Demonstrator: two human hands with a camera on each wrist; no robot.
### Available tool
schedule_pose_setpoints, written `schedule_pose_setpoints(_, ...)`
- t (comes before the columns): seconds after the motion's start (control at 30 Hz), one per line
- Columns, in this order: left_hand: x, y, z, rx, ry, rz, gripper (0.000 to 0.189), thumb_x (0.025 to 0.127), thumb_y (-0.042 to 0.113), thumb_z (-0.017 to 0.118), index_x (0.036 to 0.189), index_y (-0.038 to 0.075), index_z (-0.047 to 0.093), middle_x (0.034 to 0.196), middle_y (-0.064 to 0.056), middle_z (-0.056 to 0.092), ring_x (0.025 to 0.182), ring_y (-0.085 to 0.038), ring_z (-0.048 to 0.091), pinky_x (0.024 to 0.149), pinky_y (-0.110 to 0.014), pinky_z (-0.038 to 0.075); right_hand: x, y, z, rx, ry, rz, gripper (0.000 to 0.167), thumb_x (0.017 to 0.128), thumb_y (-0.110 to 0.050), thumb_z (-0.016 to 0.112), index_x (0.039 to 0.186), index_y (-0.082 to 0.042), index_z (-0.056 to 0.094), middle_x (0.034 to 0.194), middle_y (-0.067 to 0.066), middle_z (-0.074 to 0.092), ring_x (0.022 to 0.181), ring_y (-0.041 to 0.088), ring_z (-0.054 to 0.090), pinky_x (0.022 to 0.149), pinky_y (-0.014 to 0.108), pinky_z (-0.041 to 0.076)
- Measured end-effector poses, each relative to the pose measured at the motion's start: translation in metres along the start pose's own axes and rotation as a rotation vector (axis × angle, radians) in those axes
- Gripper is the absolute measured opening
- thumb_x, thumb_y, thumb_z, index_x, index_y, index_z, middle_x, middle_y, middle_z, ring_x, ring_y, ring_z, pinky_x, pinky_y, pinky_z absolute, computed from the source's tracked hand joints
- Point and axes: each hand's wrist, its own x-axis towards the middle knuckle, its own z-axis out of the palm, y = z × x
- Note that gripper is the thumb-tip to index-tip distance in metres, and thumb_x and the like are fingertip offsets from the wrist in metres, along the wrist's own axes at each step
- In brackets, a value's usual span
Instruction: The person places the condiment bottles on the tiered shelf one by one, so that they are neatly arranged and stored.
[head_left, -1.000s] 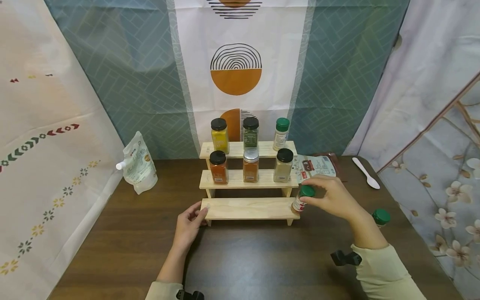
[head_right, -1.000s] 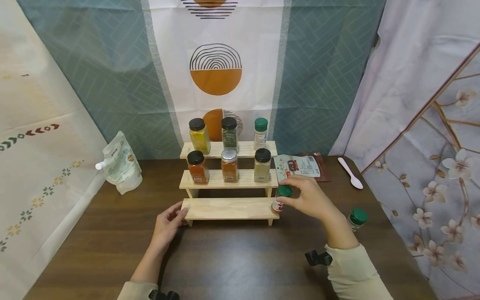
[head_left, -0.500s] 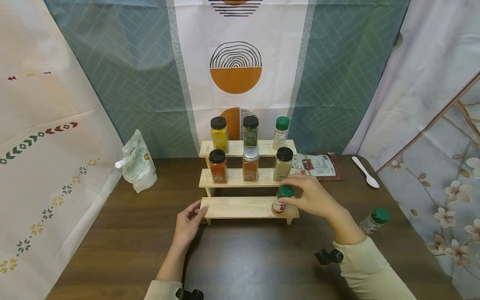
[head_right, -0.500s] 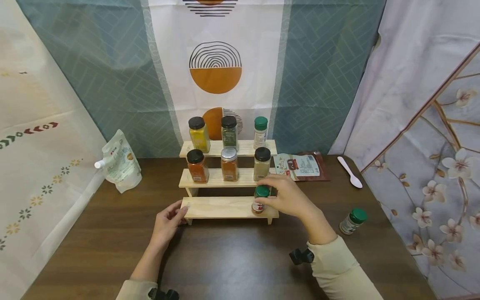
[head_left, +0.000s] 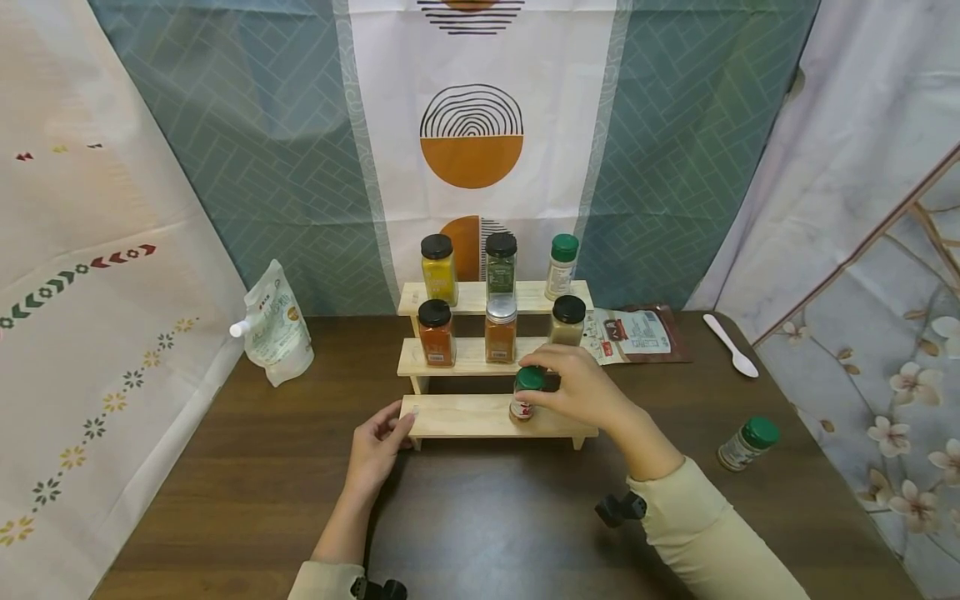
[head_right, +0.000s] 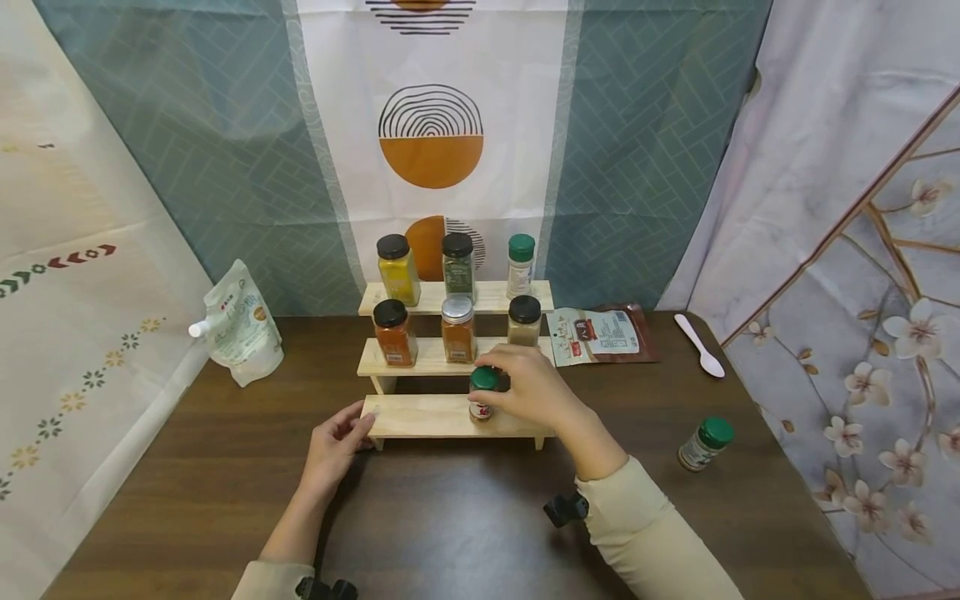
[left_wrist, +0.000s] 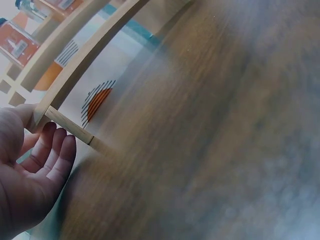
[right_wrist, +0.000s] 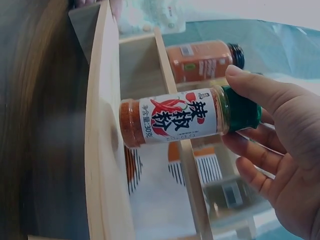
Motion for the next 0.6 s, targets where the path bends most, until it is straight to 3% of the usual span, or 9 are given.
schedule_pose_setpoints(0.23,0.001,-0.005,0.001,-0.008,0.013,0.018,0.047,0.098,0.017,0.070,0.139,-0.003,0.057,0.087,-0.010,0.066,0.075,-0.016,0.067,0.071,-0.027,0.060,0.016,-0.008,0.016,-0.005,-0.016,-0.038,0.042,0.080,-0.029,0.089,0.111,-0.004,0.075,0.102,0.004,0.071,0.090,0.017,0.067,0.073,0.031,0.059)
schedule_pose_setpoints(0.6,0.000,-0.006,0.002,-0.005,0.017,0.027,0.049,0.098,0.016,0.070,0.139,-0.006,0.056,0.089,-0.010,0.068,0.074,-0.015,0.067,0.070,-0.025,0.060,0.032,-0.018,0.038,-0.020,-0.027,-0.056,0.042,0.081,-0.032,0.088,0.110,-0.004,0.075,0.102,0.004,0.070,0.087,0.016,0.065,0.077,0.032,0.058)
